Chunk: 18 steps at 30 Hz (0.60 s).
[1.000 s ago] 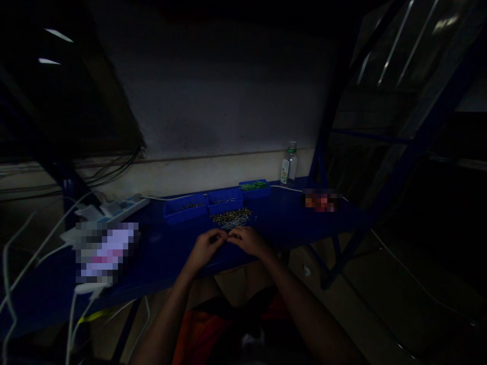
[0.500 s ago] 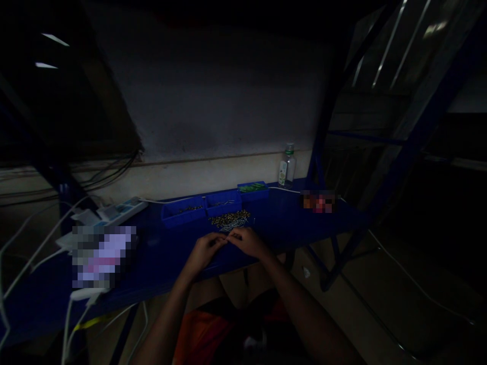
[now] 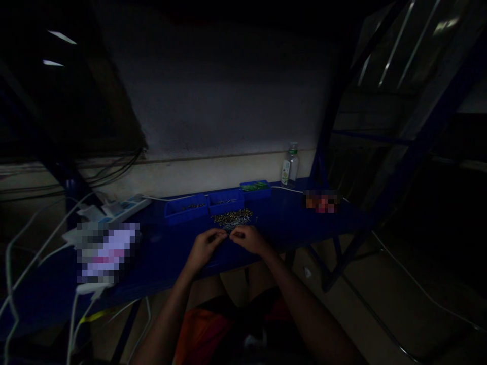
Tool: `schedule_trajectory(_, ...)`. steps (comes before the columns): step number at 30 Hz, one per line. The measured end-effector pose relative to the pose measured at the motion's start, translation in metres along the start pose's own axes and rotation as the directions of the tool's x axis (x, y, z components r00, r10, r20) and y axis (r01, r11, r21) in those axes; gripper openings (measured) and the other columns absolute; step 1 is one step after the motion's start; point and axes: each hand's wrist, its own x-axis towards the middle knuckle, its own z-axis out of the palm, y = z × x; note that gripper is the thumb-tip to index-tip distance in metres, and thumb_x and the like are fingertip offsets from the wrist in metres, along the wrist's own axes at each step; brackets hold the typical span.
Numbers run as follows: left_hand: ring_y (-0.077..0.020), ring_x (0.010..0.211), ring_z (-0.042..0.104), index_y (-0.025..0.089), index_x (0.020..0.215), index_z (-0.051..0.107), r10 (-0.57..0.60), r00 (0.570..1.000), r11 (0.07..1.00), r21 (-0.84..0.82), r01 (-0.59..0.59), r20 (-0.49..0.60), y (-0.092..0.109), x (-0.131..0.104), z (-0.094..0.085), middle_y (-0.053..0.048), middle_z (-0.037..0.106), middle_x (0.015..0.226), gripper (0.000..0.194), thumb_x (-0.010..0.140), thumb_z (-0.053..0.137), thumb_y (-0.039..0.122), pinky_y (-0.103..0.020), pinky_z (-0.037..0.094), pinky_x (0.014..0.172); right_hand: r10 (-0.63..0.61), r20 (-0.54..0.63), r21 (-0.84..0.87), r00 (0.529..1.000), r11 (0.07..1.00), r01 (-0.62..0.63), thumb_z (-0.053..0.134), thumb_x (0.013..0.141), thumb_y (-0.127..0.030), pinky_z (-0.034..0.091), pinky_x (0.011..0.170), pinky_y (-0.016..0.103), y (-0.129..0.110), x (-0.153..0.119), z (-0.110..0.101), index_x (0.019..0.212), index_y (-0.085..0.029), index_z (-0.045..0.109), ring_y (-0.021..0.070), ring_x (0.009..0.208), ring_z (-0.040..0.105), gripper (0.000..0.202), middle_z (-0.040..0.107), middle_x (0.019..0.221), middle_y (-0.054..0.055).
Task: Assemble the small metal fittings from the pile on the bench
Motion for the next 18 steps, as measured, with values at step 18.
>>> schedule_trajectory(18,-0.0175,0.081,0.059,0.018,0.09,0.068,0.079,0.995,0.997,-0.017,-0.078,0.057,0.0049,-0.0031,0.0,-0.005,0.066,0.088,0.026,0.079,0.054,0.037,-0.027,0.044,0.074,-0.091,0.057,-0.189,0.994,0.977,0.1,0.052,0.084,-0.025,0.034,0.063,0.02,-0.0021,-0.0015,0.0017,0.076,-0.018,0.062,0.01,0.067,0.05,0.014,0.057,0.071,-0.001)
